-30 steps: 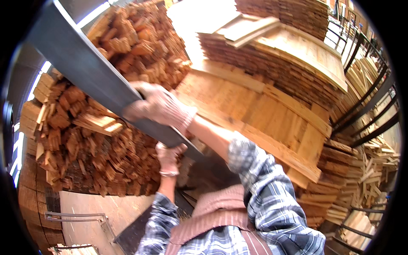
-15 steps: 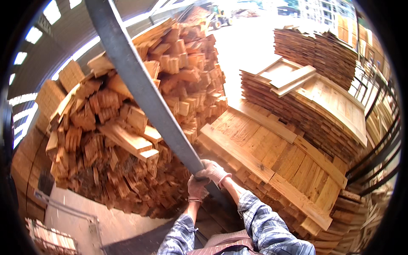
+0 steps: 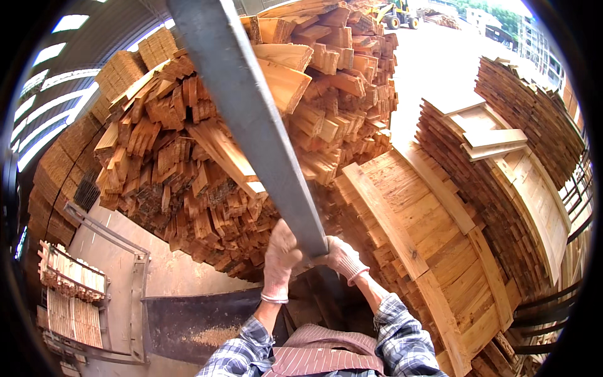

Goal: The person picks up a wooden plank and places it on a metal rack. They then repeatedly pick up stacks of wooden planks from a pile and arrange them neatly on the rack, aligning the edges to form a uniform stack.

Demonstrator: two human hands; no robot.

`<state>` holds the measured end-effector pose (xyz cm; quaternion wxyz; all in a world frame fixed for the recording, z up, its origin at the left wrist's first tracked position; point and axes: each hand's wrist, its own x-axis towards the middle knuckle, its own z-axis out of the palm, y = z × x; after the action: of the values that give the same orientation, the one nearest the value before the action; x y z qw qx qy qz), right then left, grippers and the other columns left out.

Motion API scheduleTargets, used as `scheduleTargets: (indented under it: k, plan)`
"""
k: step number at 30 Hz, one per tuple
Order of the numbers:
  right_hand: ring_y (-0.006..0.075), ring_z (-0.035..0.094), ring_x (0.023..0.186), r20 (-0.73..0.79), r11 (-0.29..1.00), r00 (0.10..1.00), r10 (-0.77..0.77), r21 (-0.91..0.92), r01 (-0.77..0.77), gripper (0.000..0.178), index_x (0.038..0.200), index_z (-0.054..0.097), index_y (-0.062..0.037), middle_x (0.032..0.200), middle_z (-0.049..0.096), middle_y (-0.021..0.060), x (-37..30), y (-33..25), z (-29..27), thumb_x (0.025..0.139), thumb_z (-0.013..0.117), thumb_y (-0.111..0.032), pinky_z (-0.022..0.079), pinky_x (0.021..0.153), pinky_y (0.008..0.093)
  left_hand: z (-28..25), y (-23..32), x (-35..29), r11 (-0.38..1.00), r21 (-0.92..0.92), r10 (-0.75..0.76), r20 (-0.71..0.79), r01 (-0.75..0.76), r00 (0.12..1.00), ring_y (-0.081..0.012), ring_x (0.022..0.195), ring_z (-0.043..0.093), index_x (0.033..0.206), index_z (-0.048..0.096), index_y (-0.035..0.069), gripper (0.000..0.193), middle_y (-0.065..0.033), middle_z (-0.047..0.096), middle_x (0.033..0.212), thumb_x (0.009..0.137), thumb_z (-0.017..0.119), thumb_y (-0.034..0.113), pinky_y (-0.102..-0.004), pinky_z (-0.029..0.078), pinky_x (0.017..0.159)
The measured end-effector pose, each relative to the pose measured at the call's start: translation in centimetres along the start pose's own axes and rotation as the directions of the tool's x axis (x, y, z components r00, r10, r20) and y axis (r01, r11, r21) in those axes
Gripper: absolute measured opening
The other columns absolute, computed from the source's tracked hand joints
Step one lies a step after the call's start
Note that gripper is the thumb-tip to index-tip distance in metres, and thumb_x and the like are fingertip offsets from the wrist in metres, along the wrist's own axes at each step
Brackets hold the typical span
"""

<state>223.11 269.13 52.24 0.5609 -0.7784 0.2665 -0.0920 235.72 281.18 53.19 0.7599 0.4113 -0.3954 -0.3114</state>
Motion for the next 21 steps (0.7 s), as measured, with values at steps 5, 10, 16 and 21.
scheduleTargets:
  k: [5,10,16,21]
  plan:
    - [0.0305,0.064,0.097,0.09,0.989,0.99,-0.11,-0.085,0.118,0.054,0.118,0.06,-0.0044,0.107,0.067,0.0175,-1.5,-1.7,2.4,0.071,0.077,-0.023,0.049,0.084,0.0377,3.5,7.5,1.0,0.962,0.27,0.056,-0.352,0.044,0.934,-0.0202,0.088,0.062,0.118,0.05,-0.004,0.087,-0.01,0.064,0.099,0.063,0.084,0.055,-0.0329,0.052,0.079]
    - [0.0373,0.062,0.1,0.002,0.907,0.991,-0.134,-0.404,0.123,0.072,0.136,0.043,-0.0097,0.111,0.062,0.021,-0.7,-4.1,4.1,0.075,0.075,-0.031,0.049,0.084,0.0443,1.5,8.4,2.3,0.823,0.568,0.306,-0.485,0.028,0.82,-0.0179,0.079,0.063,0.107,0.057,-0.003,0.077,-0.0084,0.065,0.091,0.065,0.081,0.057,-0.0305,0.052,0.072]
    - [0.0374,0.06,0.105,0.08,0.943,0.993,-0.088,-0.314,0.108,0.063,0.132,0.045,-0.0091,0.114,0.061,0.0215,-2.1,-1.1,4.7,0.079,0.069,-0.033,0.048,0.086,0.0436,-6.5,4.2,7.9,0.72,0.676,0.463,-0.634,0.154,0.619,-0.026,0.098,0.062,0.128,0.045,-0.005,0.076,-0.021,0.061,0.112,0.078,0.072,0.045,-0.0344,0.05,0.085]
    - [0.0316,0.064,0.099,0.053,0.953,0.999,-0.006,-0.303,0.021,0.06,0.13,0.051,-0.0067,0.107,0.067,0.0167,-5.4,10.4,3.6,0.078,0.072,-0.029,0.05,0.085,0.0375,-8.3,7.1,13.0,0.826,0.493,0.148,-0.658,0.274,0.739,-0.027,0.107,0.058,0.138,0.038,-0.004,0.068,-0.0176,0.058,0.126,0.089,0.063,0.037,-0.0361,0.045,0.093]
